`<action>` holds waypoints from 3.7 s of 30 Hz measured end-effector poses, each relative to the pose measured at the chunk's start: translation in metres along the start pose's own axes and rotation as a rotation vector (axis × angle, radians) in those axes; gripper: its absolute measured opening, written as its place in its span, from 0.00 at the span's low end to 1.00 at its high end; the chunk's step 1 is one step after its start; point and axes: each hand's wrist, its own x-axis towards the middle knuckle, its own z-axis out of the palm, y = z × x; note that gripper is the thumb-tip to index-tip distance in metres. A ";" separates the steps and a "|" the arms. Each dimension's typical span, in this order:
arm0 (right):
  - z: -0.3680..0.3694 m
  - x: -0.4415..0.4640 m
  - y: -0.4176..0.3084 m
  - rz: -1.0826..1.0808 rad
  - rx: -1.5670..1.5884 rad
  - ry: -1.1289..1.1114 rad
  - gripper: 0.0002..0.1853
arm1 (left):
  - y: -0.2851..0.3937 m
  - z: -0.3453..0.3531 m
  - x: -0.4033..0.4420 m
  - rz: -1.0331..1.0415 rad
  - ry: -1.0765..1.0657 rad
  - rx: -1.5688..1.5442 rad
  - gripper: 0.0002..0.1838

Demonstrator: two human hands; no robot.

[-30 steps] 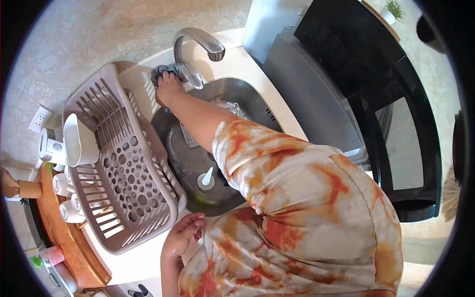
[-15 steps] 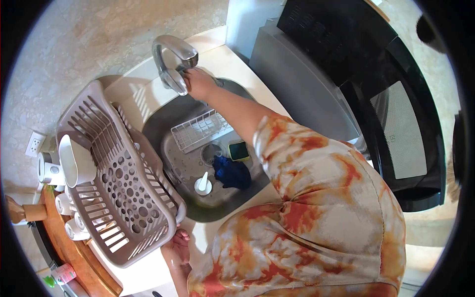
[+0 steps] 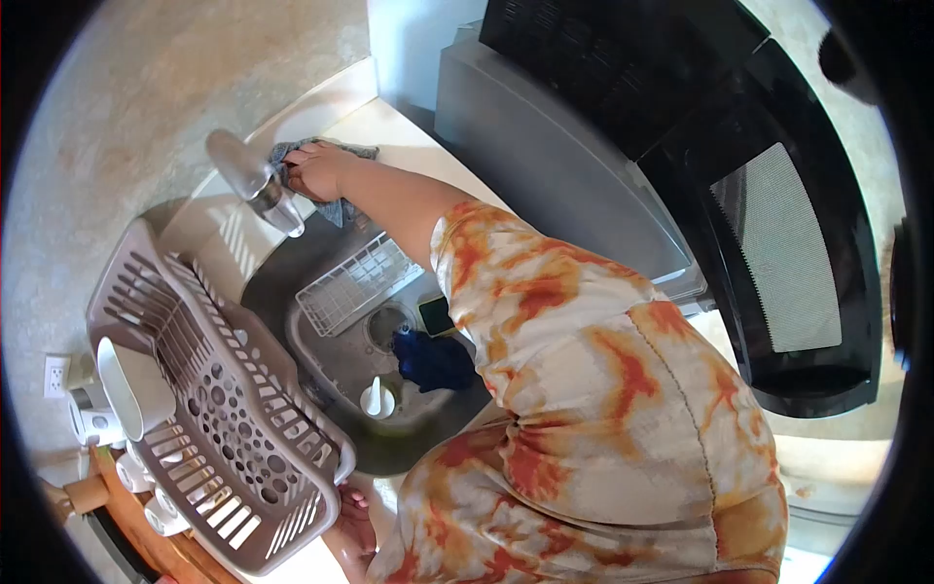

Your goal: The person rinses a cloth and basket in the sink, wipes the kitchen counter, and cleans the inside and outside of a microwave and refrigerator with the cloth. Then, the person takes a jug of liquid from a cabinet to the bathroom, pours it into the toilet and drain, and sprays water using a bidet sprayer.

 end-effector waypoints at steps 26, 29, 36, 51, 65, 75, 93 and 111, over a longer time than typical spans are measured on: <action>0.020 0.025 0.014 0.044 0.468 0.859 0.08 | -0.010 -0.009 0.007 0.117 -0.039 0.007 0.14; 0.025 0.046 -0.009 -0.059 0.461 0.704 0.07 | -0.013 -0.022 0.009 0.120 -0.100 0.045 0.14; 0.014 0.030 0.056 0.225 0.426 0.833 0.07 | -0.010 -0.021 0.007 0.097 -0.087 0.019 0.13; 0.025 0.039 -0.017 0.137 0.489 0.405 0.11 | -0.011 -0.010 0.009 0.183 -0.057 0.036 0.15; -0.001 -0.002 0.120 0.530 0.007 0.470 0.12 | -0.017 -0.016 0.009 0.185 0.052 0.000 0.13; 0.005 0.058 -0.008 -0.047 0.390 0.274 0.18 | -0.017 -0.022 0.006 0.168 0.036 -0.003 0.13; -0.037 -0.010 0.115 0.386 0.227 1.000 0.08 | -0.016 -0.016 0.010 0.175 -0.014 0.048 0.12; 0.000 -0.012 0.127 -0.158 0.102 -0.009 0.23 | -0.017 -0.010 0.009 0.223 0.073 0.099 0.09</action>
